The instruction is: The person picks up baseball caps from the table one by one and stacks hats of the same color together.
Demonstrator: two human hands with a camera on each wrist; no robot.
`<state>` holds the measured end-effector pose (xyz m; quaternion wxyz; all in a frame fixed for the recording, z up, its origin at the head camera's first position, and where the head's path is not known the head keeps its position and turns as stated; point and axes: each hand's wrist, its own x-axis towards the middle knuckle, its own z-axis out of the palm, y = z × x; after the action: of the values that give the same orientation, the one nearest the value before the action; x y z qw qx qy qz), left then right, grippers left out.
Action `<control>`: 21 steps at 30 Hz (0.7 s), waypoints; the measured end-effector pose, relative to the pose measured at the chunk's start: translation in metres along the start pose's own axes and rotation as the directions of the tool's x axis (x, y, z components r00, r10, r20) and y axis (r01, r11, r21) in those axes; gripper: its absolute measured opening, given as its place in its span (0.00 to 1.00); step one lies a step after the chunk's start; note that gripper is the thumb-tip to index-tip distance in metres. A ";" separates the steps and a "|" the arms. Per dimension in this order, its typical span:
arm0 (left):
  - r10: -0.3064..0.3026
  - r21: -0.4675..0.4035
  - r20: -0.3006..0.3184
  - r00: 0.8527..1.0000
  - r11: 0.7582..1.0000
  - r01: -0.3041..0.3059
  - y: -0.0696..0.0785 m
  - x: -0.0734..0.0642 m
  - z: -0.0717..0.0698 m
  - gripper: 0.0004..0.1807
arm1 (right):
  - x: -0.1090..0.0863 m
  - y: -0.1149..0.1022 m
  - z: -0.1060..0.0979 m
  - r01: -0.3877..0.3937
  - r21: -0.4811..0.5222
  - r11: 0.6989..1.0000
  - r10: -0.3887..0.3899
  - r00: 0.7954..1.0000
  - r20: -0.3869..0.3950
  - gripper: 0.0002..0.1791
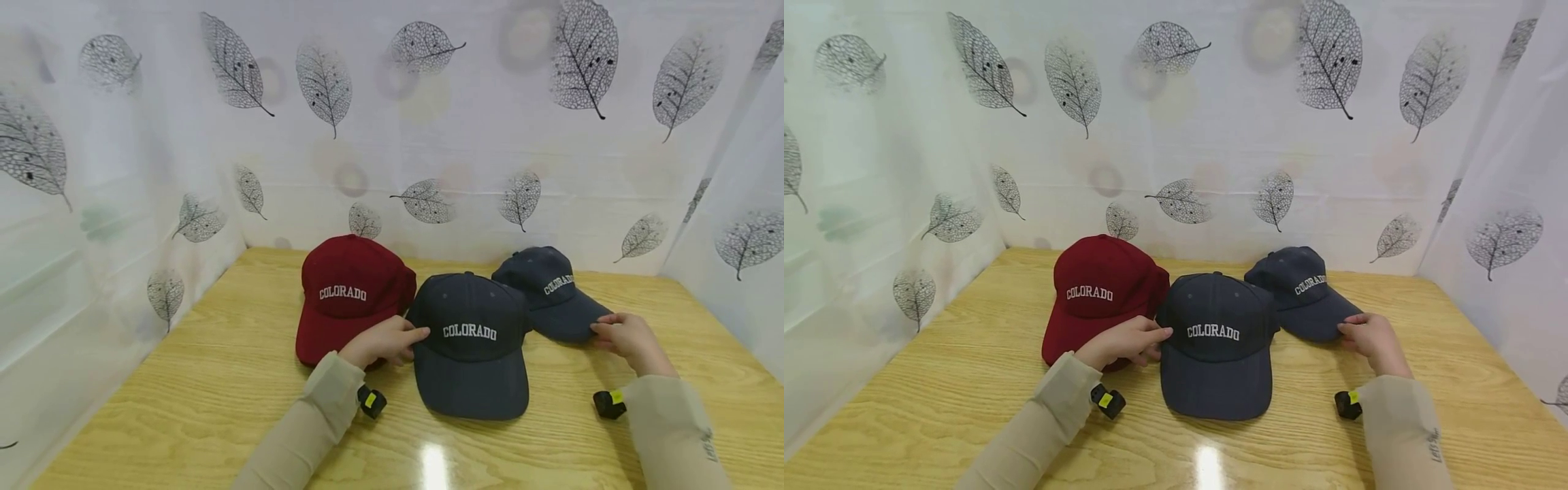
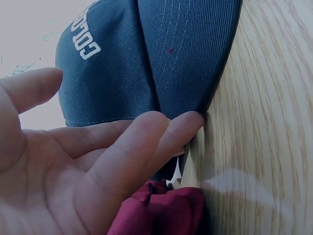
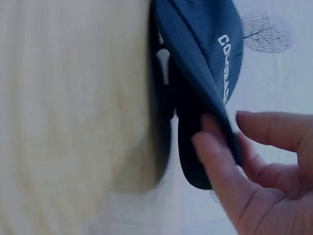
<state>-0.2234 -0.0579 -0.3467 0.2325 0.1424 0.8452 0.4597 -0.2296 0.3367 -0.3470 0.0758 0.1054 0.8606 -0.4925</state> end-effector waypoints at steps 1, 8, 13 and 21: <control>0.000 -0.001 0.000 1.000 1.000 0.000 0.000 0.000 0.000 0.22 | -0.001 -0.001 0.000 0.000 0.023 1.000 0.001 1.000 -0.027 0.17; 0.003 0.003 -0.006 1.000 1.000 -0.003 -0.001 0.000 0.001 0.22 | -0.011 -0.017 0.000 0.068 0.128 0.989 -0.044 0.981 -0.187 0.11; -0.008 -0.008 -0.002 1.000 1.000 0.008 0.000 0.000 0.000 0.23 | -0.003 -0.018 -0.007 0.099 0.215 0.972 -0.034 0.957 -0.288 0.06; -0.009 -0.004 0.006 1.000 1.000 0.009 -0.001 0.001 0.001 0.23 | 0.083 0.056 -0.043 0.358 0.434 0.827 -0.110 0.859 -0.500 0.20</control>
<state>-0.2234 -0.0573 -0.3485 0.2372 0.1393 0.8442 0.4601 -0.2968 0.4099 -0.3913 -0.2207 0.1243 0.6977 -0.6702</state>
